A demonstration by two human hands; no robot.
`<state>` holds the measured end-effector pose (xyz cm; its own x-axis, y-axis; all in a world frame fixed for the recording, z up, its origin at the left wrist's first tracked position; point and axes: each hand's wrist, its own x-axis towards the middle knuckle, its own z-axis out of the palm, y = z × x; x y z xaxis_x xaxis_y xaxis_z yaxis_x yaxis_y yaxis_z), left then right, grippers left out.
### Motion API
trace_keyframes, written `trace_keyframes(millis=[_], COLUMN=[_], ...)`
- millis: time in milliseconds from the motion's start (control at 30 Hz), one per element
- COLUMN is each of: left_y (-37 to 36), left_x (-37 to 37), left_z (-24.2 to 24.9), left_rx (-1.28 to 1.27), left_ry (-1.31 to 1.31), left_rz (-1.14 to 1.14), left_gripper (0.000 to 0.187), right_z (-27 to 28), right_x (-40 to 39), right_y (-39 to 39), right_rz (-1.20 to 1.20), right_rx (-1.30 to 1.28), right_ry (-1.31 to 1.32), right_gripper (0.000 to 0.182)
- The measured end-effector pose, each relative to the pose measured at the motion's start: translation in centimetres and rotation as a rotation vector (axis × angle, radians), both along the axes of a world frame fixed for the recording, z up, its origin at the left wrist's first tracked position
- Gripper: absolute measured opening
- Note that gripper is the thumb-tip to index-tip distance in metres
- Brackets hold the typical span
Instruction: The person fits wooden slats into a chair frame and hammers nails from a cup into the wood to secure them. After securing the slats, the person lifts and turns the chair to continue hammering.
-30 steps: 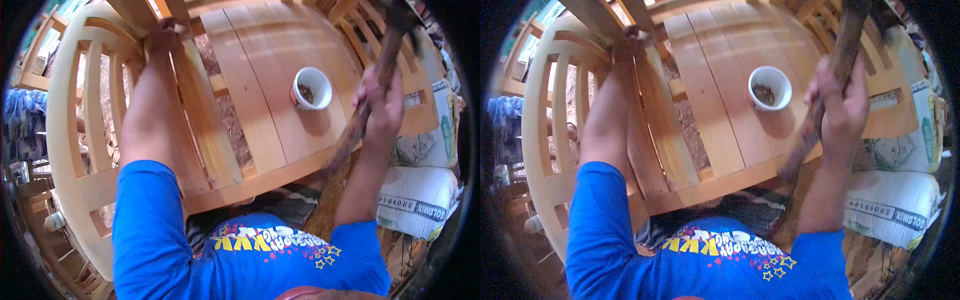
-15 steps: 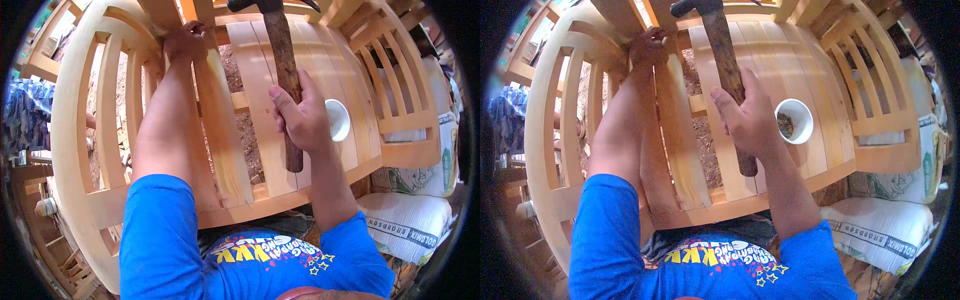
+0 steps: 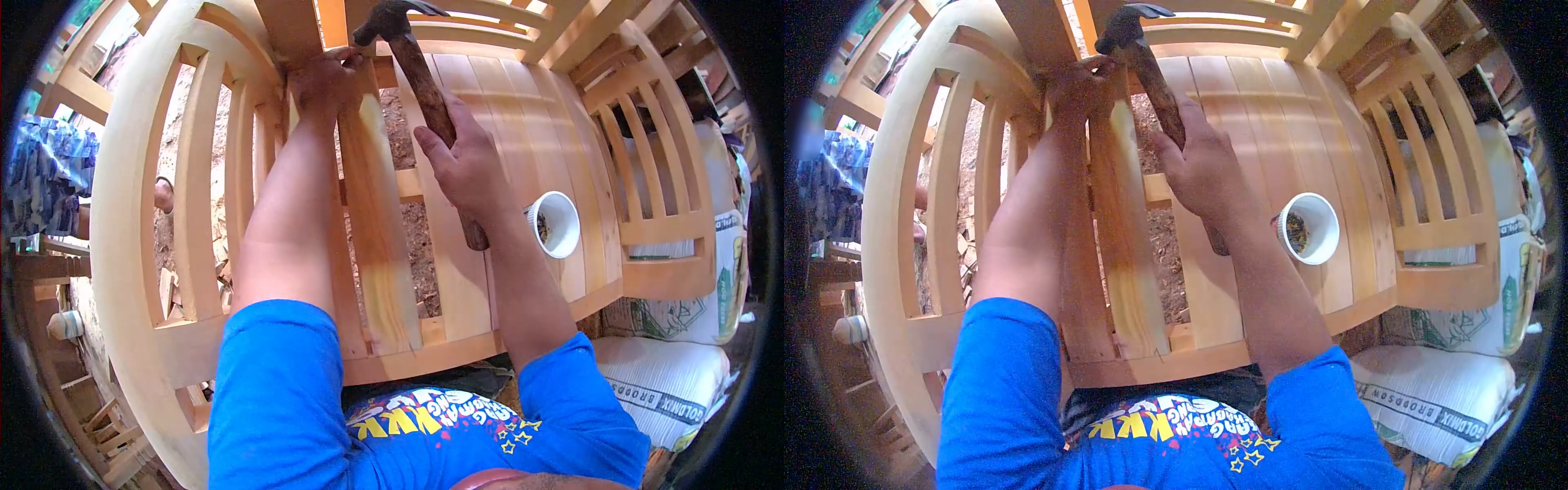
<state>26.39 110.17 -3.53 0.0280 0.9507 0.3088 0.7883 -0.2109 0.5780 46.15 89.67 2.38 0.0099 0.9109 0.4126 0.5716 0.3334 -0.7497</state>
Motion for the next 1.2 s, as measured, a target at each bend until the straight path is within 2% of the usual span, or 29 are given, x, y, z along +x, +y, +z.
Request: trace_keyframes(millis=[67,167,367,467,567,667,767,867,1000,1100,1200], left_y=[0.8,0.3,-0.9,0.2,0.4,-0.2,-0.2,-0.7,-0.9,-1.1,-0.8], left_x=[0.0,0.0,0.5,0.0,0.2,0.3,0.3,0.5,0.8,0.4,0.4], left_z=[-1.4,-0.6,0.9,-0.4,-0.7,-0.3,-0.3,0.2,1.3,1.5,1.0], left_rx=[0.116,0.068,-0.010,0.048,0.082,0.121,0.098,0.089,0.028,0.012,-0.014], left_ry=[0.039,0.023,0.005,-0.012,0.162,0.112,0.036,0.135,0.098,0.064,-0.004], left_rz=[0.023,0.000,0.009,-0.028,0.056,0.056,0.000,0.043,0.036,-0.001,-0.028], left_gripper=[0.034,0.038,0.040,0.050,0.051,0.050,0.050,0.050,0.038,0.040,0.039], right_z=[1.9,2.7,1.8,1.2,-0.8,3.3,2.5,1.1,-1.7,-2.0,-2.6], right_x=[-0.7,-1.7,-1.5,-1.5,-0.9,-1.8,-2.0,-2.0,-1.5,-0.6,0.5], right_y=[-0.2,0.4,2.7,3.5,4.8,3.1,2.8,3.8,2.4,-1.0,-2.8], right_rz=[-0.020,0.007,0.026,-0.047,-0.076,-0.130,-0.069,-0.102,-0.161,-0.050,0.027], right_rx=[-0.131,0.046,0.117,-0.113,-0.106,-0.238,0.068,-0.144,-0.118,-0.487,-0.595], right_ry=[-0.004,0.067,-0.030,-0.139,-0.294,-0.256,-0.120,-0.192,-0.212,0.482,0.861], right_gripper=[0.058,0.059,0.057,0.060,0.060,0.059,0.060,0.063,0.063,0.067,0.054])
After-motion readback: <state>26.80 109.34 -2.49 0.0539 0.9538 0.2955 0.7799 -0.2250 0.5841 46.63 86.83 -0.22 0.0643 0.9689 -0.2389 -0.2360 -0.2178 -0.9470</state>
